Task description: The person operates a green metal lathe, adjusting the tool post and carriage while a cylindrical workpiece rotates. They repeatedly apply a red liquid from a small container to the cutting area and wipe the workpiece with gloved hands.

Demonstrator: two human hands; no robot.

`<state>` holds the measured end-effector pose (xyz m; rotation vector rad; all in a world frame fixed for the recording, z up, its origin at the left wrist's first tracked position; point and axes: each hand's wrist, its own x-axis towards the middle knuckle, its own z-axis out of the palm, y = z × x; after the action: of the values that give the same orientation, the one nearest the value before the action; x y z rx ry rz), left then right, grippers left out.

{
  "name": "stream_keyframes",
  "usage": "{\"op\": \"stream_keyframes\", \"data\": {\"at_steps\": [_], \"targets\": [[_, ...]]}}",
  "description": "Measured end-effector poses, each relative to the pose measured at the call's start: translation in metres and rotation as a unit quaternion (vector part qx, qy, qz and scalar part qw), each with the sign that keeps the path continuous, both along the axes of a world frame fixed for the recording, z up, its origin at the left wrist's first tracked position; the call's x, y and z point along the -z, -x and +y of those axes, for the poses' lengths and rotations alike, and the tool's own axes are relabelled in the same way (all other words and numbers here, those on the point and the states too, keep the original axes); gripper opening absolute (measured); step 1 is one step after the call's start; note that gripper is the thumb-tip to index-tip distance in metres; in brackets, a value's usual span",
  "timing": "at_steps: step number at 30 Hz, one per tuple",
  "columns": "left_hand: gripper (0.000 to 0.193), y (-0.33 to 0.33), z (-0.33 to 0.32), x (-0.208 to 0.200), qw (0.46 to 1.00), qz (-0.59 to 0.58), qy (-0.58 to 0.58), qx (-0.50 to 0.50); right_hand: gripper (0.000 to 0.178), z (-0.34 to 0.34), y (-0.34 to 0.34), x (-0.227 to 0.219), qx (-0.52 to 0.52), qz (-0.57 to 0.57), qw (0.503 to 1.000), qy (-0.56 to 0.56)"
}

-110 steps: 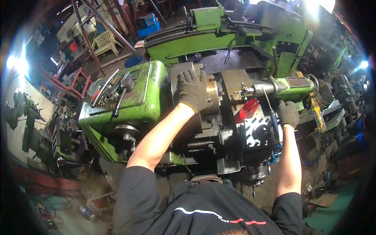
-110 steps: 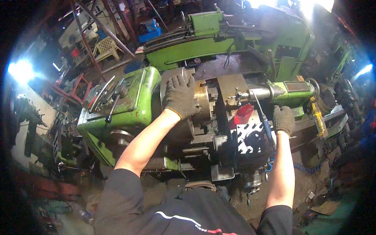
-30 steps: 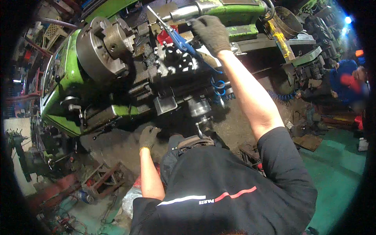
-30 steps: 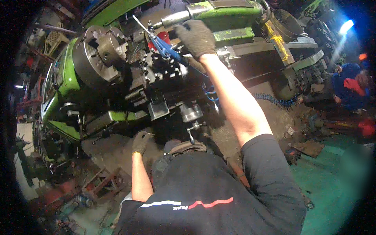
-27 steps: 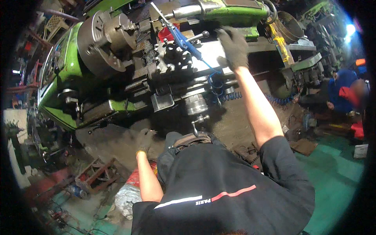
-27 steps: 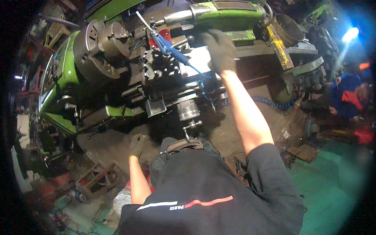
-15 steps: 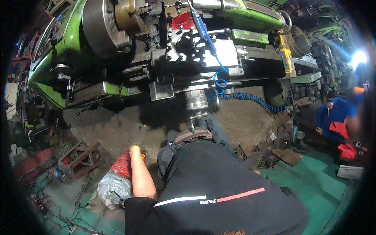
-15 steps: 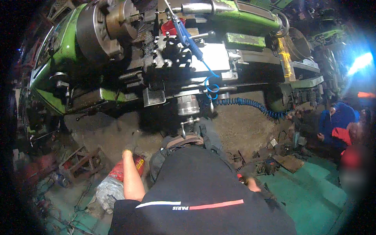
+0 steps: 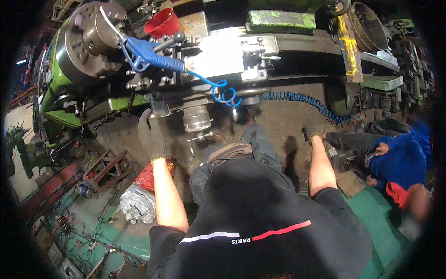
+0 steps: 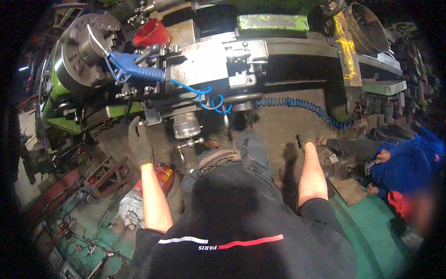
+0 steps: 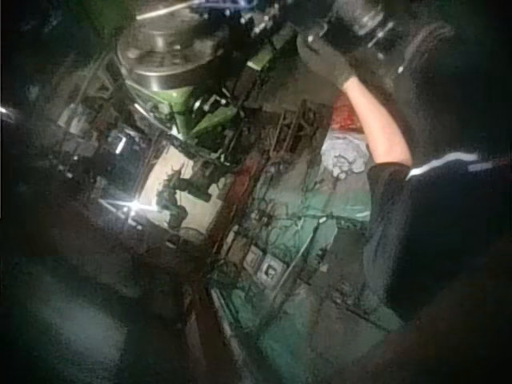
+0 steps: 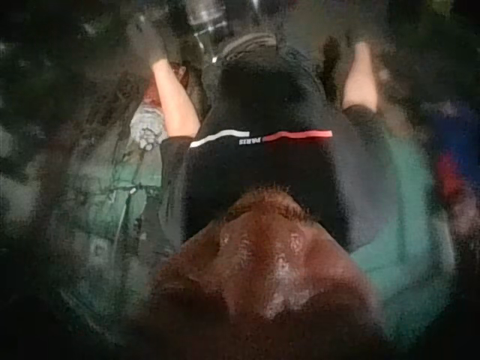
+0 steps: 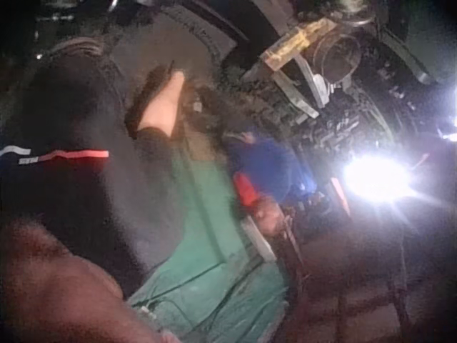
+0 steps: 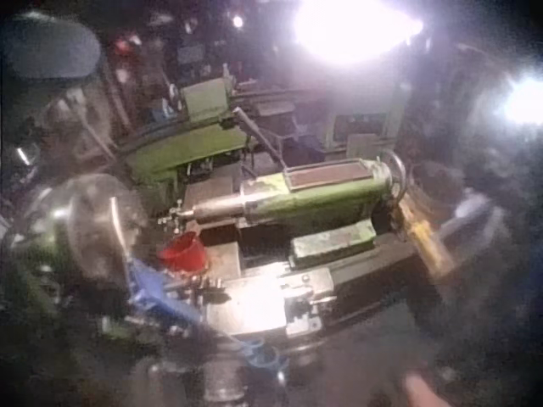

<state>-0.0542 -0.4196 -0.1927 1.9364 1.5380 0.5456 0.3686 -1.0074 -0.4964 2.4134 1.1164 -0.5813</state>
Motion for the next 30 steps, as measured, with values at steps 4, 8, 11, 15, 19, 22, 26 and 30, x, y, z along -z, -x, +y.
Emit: {"op": "stream_keyframes", "data": {"at_steps": [4, 8, 11, 15, 19, 22, 26, 30], "targets": [[0.043, -0.022, -0.012, -0.033, 0.998, 0.003, -0.062, -0.004, 0.044, 0.093, -0.035, -0.038, 0.430, 0.123, 0.884, -0.137], [0.041, -0.002, -0.008, -0.022, 0.996, -0.025, -0.070, -0.047, 0.045, 0.119, -0.054, -0.076, 0.481, 0.096, 0.850, -0.191], [0.040, 0.004, 0.022, -0.006, 0.988, -0.113, -0.041, -0.095, 0.046, 0.128, -0.071, -0.103, 0.478, 0.041, 0.839, -0.256], [0.037, -0.033, 0.082, -0.044, 0.984, -0.130, -0.085, -0.083, 0.042, 0.223, -0.103, -0.229, 0.325, -0.029, 0.839, -0.436], [0.038, -0.080, 0.153, -0.074, 0.979, -0.204, -0.001, -0.007, 0.028, 0.371, -0.093, -0.362, 0.179, 0.012, 0.796, -0.578], [0.041, -0.132, 0.198, -0.100, 0.995, -0.046, -0.036, 0.086, 0.030, 0.485, -0.057, -0.429, 0.047, 0.109, 0.787, -0.605], [0.040, -0.171, 0.245, -0.082, 0.977, 0.038, 0.060, 0.201, 0.050, 0.626, -0.016, -0.428, -0.030, 0.217, 0.865, -0.452], [0.049, -0.209, 0.255, -0.068, 0.945, 0.188, -0.008, 0.268, 0.045, 0.706, 0.013, -0.403, -0.113, 0.154, 0.907, -0.375]]}}
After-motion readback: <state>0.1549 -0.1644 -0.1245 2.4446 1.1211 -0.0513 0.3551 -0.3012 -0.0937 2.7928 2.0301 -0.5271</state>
